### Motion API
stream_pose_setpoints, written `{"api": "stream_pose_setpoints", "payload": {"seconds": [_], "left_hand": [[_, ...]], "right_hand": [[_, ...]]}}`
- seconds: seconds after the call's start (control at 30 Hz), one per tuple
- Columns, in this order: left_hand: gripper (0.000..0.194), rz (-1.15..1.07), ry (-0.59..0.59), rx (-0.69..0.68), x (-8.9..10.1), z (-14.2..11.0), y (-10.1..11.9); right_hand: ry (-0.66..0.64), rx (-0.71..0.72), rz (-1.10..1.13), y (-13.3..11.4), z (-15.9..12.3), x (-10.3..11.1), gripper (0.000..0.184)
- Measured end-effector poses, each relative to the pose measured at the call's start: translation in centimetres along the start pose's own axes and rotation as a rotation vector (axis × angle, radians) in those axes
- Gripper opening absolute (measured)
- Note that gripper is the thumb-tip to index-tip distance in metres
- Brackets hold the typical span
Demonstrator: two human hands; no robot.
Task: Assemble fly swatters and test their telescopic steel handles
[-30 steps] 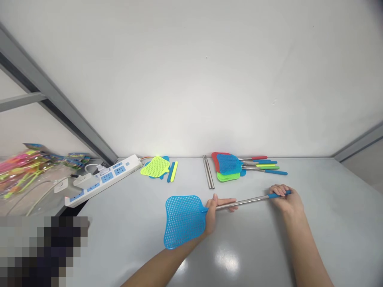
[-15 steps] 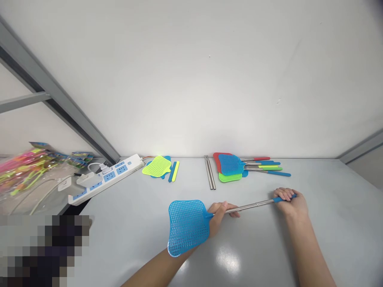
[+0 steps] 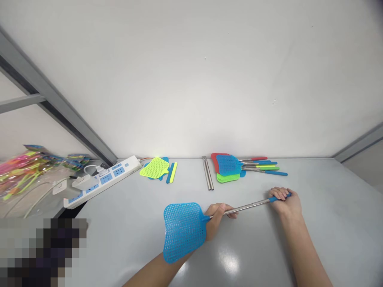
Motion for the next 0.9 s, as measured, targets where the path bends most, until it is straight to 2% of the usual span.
{"api": "stream_pose_setpoints", "payload": {"seconds": [0.2, 0.37, 0.47, 0.57, 0.73, 0.9], "left_hand": [[0.051, 0.004, -0.02, -0.021, -0.4, -0.1, 0.2], [0.046, 0.0, -0.047, 0.056, -0.8, 0.0, -2.8], [0.044, 0.021, -0.008, 0.092, -0.5, 0.3, -4.6], [0.043, 0.028, 0.023, 0.103, -0.2, 0.4, -5.3], [0.046, 0.006, 0.012, 0.117, -0.4, 0.5, -5.2], [0.046, 0.005, -0.005, 0.081, -0.5, 0.5, -3.6]], "right_hand": [[-0.05, 0.01, -0.012, 0.4, 0.4, 0.1, 0.021], [-0.056, -0.009, -0.004, 1.1, 0.5, 0.0, 0.022], [-0.051, 0.003, 0.021, 1.3, 0.3, -0.2, 0.022], [-0.063, 0.011, 0.042, 1.5, 0.1, -0.6, 0.023], [-0.101, 0.026, 0.059, 1.6, -0.2, -0.9, 0.025], [-0.142, 0.053, 0.027, 1.8, -0.4, -1.3, 0.026]]}}
Point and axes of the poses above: each hand's wrist, its own z-axis towards the middle knuckle, its own x-axis out of the back of the hand, y = z × x, the point moved 10 cm from there along z, towards the middle knuckle, and after that the axes turned 6 degrees about -y, right-handed, at the moved point
